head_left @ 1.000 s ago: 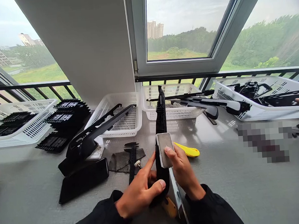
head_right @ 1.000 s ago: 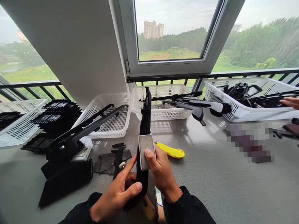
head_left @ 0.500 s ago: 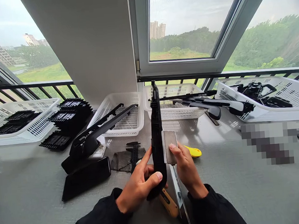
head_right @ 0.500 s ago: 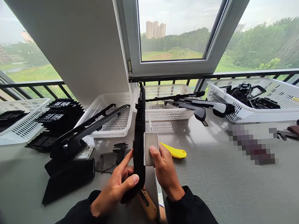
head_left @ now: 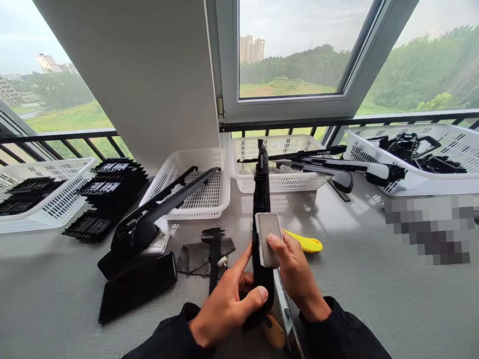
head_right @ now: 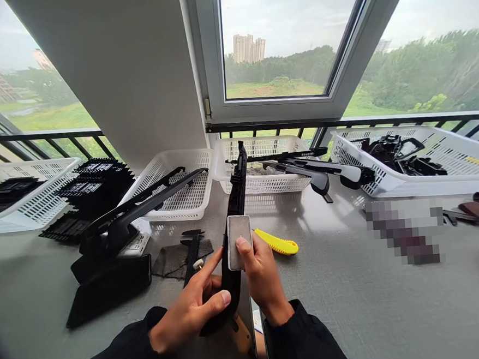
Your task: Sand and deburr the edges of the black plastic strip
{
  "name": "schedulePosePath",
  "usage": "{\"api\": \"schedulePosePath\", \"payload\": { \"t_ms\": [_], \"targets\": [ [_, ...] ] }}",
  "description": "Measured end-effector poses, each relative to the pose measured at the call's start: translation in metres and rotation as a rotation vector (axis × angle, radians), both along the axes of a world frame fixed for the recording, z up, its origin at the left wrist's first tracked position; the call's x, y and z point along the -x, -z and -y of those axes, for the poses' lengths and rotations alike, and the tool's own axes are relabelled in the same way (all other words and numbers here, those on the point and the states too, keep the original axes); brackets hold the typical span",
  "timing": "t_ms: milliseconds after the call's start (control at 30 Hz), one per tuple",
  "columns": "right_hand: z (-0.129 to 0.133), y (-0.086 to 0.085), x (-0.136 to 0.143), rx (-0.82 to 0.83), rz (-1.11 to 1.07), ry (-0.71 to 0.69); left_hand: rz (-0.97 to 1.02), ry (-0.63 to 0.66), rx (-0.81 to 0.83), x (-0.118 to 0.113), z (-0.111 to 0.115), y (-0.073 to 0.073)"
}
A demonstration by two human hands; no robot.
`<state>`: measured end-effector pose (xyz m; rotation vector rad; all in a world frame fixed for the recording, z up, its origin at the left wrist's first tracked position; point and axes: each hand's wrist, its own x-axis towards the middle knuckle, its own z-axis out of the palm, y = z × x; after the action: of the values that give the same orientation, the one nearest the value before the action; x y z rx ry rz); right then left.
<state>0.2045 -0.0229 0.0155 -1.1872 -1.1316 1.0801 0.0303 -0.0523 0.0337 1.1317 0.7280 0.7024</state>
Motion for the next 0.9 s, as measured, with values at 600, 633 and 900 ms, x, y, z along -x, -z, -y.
{"api": "schedulePosePath", "payload": {
  "t_ms": [600, 633, 900],
  "targets": [
    [-0.0008, 0.0014, -0.0003, -0.011, 0.037, 0.023, -0.004, -0.046, -0.040, -0.0022, 0.0026, 0.0044],
    [-0.0009, 0.0016, -0.0004, -0.012, 0.039, 0.012, -0.005, -0.023, -0.038, -0.0024, 0.0020, 0.0042],
    [-0.0027, 0.0048, -0.0011, -0.003, 0.061, 0.061, 0.002, -0.077, -0.015, -0.0010, 0.0001, 0.0034]
  ]
}}
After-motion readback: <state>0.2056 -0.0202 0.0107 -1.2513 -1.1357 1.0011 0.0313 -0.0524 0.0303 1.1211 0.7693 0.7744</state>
